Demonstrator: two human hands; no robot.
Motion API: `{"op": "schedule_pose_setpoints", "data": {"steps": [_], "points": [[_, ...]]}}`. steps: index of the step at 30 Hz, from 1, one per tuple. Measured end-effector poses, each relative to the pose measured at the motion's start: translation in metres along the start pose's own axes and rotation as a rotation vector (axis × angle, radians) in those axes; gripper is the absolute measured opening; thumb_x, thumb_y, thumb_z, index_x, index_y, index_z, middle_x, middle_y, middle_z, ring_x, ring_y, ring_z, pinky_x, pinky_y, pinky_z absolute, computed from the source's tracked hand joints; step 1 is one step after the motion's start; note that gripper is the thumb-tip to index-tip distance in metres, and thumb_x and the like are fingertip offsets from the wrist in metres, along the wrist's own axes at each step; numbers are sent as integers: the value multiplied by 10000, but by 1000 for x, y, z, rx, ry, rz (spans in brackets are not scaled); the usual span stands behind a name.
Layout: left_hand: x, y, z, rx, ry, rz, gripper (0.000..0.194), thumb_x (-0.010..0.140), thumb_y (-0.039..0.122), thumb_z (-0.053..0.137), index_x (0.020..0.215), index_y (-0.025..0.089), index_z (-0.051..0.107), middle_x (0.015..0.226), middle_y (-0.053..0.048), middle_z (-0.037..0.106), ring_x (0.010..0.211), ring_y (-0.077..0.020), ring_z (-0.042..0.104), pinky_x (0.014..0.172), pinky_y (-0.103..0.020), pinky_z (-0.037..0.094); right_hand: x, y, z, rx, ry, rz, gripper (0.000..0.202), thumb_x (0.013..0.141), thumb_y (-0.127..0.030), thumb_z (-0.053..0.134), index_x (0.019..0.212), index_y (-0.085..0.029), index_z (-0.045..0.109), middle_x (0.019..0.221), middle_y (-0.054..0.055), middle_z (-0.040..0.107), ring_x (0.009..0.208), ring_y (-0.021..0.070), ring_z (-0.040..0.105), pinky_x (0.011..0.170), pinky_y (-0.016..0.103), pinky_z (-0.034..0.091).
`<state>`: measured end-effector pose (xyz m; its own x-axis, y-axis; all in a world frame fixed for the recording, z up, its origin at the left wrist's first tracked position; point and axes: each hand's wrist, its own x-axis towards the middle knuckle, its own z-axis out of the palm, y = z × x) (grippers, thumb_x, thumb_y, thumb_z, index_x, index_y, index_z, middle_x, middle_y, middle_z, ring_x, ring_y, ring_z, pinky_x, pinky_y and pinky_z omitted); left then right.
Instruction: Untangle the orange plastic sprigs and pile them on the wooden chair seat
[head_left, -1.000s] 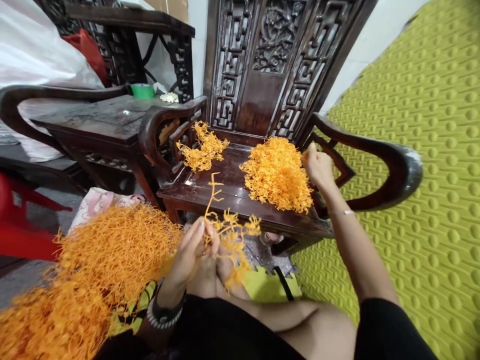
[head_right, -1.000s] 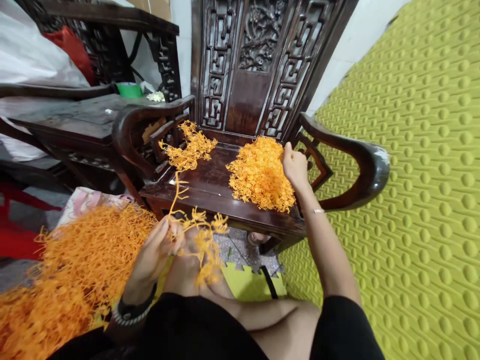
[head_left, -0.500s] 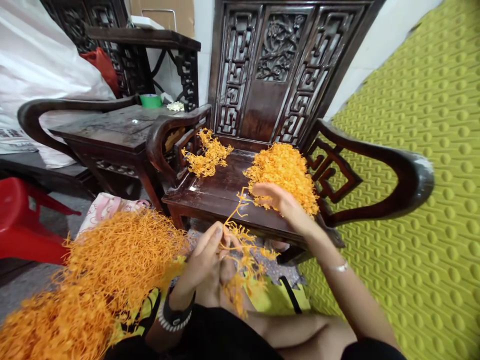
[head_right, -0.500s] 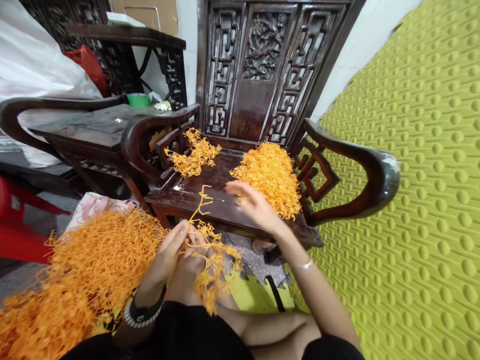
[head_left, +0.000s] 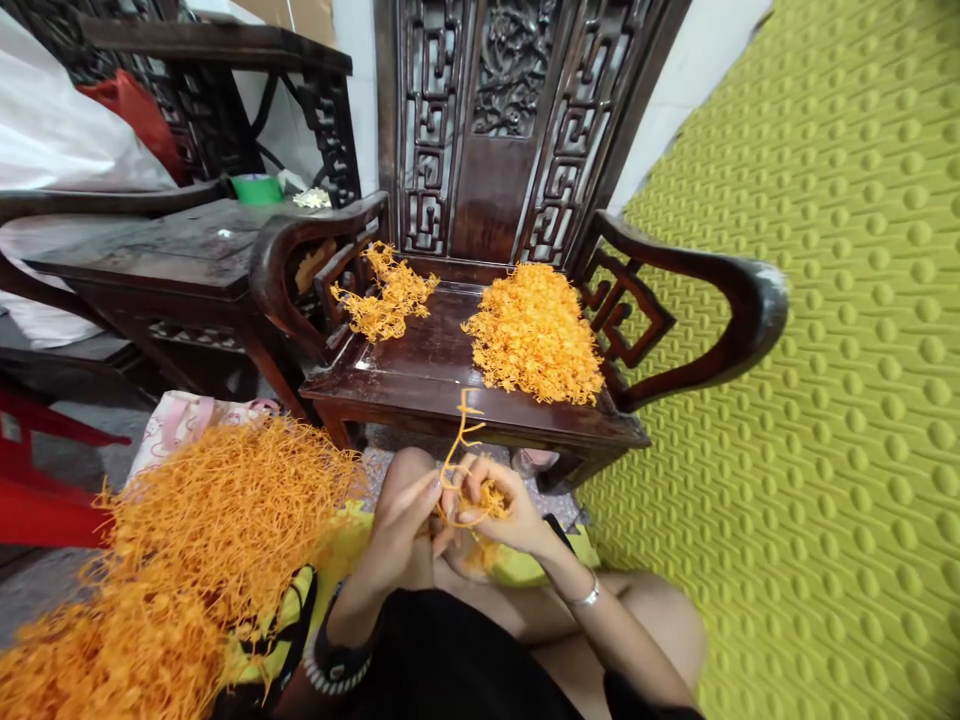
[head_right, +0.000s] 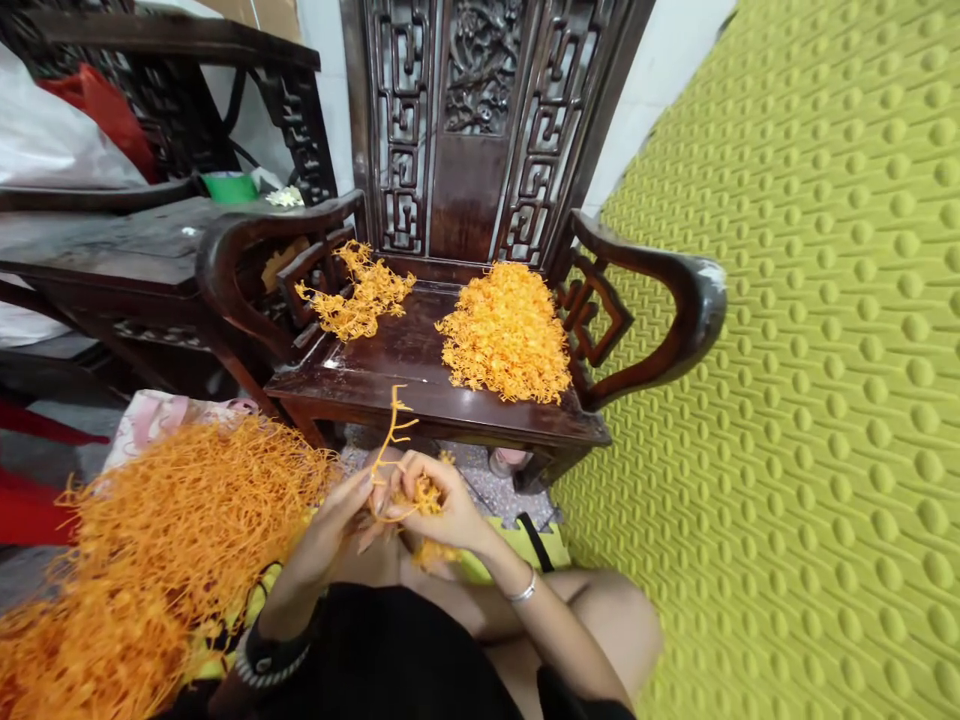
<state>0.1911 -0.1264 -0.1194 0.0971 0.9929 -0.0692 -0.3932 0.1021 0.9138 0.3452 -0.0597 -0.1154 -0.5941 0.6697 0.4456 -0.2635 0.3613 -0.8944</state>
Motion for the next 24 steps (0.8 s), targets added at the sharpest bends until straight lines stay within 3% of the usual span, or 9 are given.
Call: {"op": "schedule_pose_setpoints", "data": {"steps": [3, 6, 9, 12, 14, 16, 20, 24], "points": [[-1, -5, -6, -24, -2, 13, 421, 880, 540, 567, 723, 150, 541, 586, 37, 437, 501, -65, 395, 545, -188, 368, -14, 0, 5, 56, -23, 20, 400, 779, -466, 704, 697, -213, 405, 698, 10, 563, 614, 124, 481, 587, 262, 397], [-1, -10, -10, -7, -67, -20, 432, 879, 539, 563, 720, 139, 527, 618, 31, 432, 492, -58, 361, 488, -188, 297, -23, -2, 10, 180, -23, 146, 439, 740, -536, 726, 754, -210, 432, 653, -11, 572, 513, 94, 455, 497, 224, 359], [-2, -16, -10, 8, -101, -56, 459, 865, 577, 558, 748, 135, 523, 626, 32, 414, 511, -65, 346, 489, -197, 262, -24, -5, 16, 296, 68, 307, 388, 832, -572, 617, 897, -205, 508, 544, -69, 502, 377, 54, 327, 391, 183, 228], [-8, -21, -10, 31, -62, -60, 444, 894, 560, 521, 729, 149, 498, 567, 54, 349, 500, -71, 290, 506, -210, 263, -21, -11, 18, 96, 185, 383, 387, 892, -527, 550, 762, -167, 606, 485, -61, 413, 405, 58, 295, 400, 195, 196], [-14, -23, -11, 81, -60, -67, 456, 905, 560, 503, 702, 153, 491, 569, 48, 350, 522, -81, 301, 531, -216, 281, -21, -16, 17, -83, 265, 356, 461, 850, -507, 611, 555, -159, 543, 462, -49, 381, 439, 65, 300, 424, 211, 221], [-22, -24, -11, 101, -72, -111, 472, 887, 598, 509, 719, 156, 513, 590, 42, 358, 535, -86, 315, 534, -218, 284, -24, -22, 17, -187, 330, 305, 522, 787, -500, 677, 464, -174, 428, 437, -55, 349, 439, 65, 275, 428, 222, 221], [-39, -20, -14, 36, -85, -195, 503, 821, 659, 560, 756, 160, 534, 617, 38, 384, 513, -78, 317, 518, -219, 289, -35, -37, 24, -323, 393, 197, 563, 809, -404, 666, 462, -196, 274, 421, -73, 261, 408, 56, 211, 397, 229, 170], [-53, -10, -19, 3, -223, -236, 480, 871, 626, 512, 738, 165, 494, 536, 64, 314, 483, -75, 282, 520, -215, 298, -43, -55, 31, -573, 372, 31, 497, 852, -207, 608, 496, -192, 262, 437, -75, 235, 388, 54, 234, 398, 230, 206]]}}
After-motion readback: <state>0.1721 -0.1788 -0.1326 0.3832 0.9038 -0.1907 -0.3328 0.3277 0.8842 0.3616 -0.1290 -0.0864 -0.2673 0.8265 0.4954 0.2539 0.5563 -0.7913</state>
